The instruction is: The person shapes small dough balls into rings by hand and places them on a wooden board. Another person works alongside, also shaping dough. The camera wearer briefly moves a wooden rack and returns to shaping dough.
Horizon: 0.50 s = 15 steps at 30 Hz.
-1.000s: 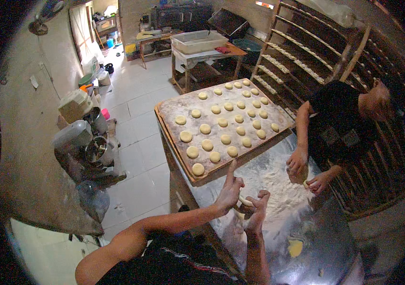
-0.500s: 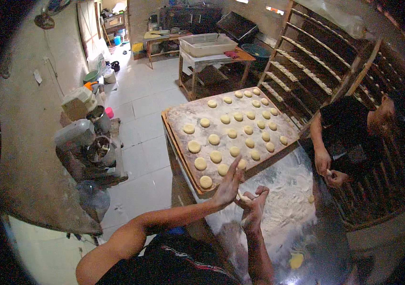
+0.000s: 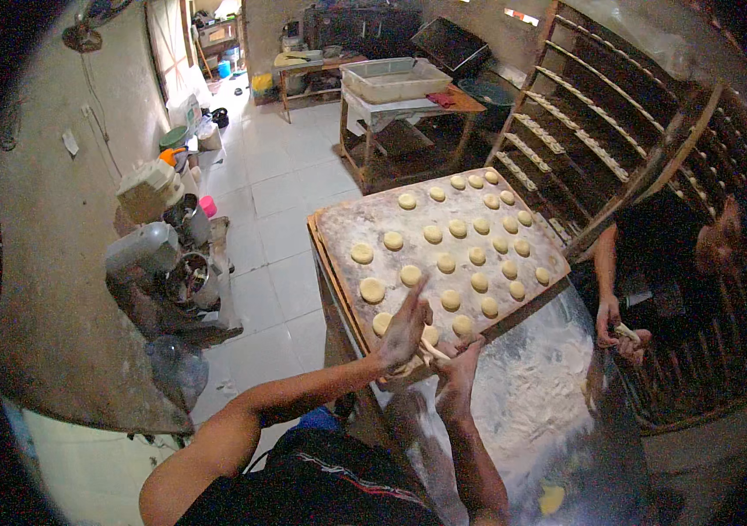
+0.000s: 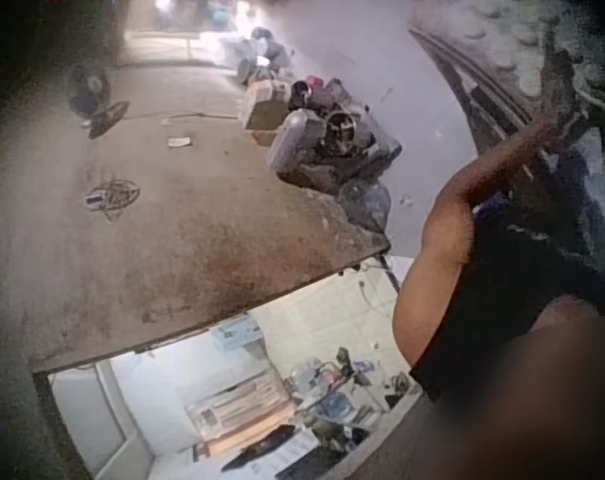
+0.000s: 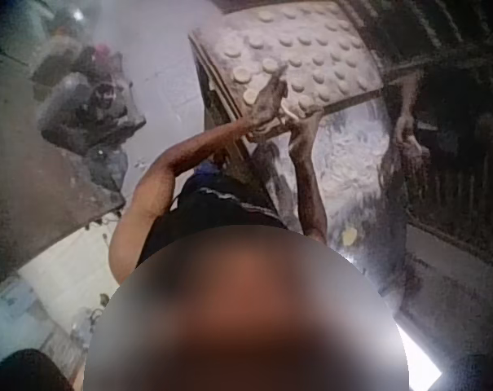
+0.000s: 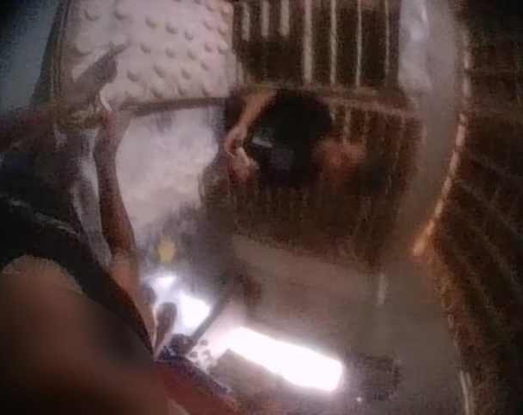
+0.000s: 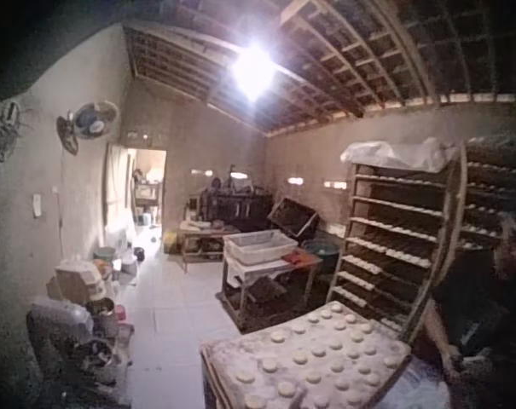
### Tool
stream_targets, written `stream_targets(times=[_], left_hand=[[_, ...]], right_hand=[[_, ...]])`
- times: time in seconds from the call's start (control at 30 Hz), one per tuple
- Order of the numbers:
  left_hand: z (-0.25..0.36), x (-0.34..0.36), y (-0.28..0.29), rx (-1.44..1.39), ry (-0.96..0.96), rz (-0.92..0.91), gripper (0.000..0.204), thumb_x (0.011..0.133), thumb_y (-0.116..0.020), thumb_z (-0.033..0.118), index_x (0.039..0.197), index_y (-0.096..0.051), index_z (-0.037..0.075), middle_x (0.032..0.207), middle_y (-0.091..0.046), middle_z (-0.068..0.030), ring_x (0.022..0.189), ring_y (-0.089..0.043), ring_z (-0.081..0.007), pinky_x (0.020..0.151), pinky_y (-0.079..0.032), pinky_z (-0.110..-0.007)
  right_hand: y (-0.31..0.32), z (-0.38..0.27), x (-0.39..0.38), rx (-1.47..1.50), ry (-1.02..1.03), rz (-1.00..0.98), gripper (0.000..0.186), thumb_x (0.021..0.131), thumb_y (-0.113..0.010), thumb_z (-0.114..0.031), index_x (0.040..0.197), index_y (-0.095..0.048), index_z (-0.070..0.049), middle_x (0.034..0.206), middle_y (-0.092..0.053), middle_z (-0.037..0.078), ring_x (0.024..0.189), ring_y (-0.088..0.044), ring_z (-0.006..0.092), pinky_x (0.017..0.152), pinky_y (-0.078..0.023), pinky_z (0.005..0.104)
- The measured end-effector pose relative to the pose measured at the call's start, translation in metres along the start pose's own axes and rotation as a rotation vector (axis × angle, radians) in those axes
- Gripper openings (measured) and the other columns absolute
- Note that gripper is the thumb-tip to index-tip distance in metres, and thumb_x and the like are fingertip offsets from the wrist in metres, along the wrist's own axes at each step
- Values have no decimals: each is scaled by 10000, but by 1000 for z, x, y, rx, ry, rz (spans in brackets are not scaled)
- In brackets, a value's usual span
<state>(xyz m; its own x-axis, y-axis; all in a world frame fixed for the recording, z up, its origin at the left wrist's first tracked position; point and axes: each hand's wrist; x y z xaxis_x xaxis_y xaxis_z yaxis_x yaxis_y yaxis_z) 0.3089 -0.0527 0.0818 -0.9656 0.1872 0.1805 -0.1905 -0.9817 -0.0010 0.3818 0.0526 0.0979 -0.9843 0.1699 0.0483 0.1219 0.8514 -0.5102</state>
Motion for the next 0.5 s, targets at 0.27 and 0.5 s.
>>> stream_targets(times=[0.27, 0.5], left_hand=[[-2, 33, 41, 41, -34, 60, 495, 1032, -373, 299, 1452, -301, 45, 945, -566, -171, 808, -553, -235, 746, -467, -368], [-18, 73, 103, 172, -147, 54, 497, 1035, -355, 340, 1452, -316, 73, 790, -518, -75, 654, -520, -167, 607, -475, -339]], right_hand=[[-19, 24, 52, -165, -118, -17, 396, 730, -475, -81, 1081, -300, -137, 980, -350, 32, 840, -464, 139, 725, -435, 262], [-66, 58, 121, -213, -260, -188, 263, 880, -481, -306, 1034, -341, -145, 882, -375, 21, 741, -460, 110, 597, -390, 239]])
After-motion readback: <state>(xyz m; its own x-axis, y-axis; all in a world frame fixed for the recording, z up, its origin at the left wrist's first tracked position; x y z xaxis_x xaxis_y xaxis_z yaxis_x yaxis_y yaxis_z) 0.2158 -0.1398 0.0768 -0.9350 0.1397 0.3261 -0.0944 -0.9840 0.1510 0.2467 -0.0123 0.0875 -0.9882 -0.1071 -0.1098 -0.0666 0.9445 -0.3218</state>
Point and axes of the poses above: each hand's wrist, its own x-axis towards the middle knuckle, its own y-axis out of the back of the hand, z = x × y
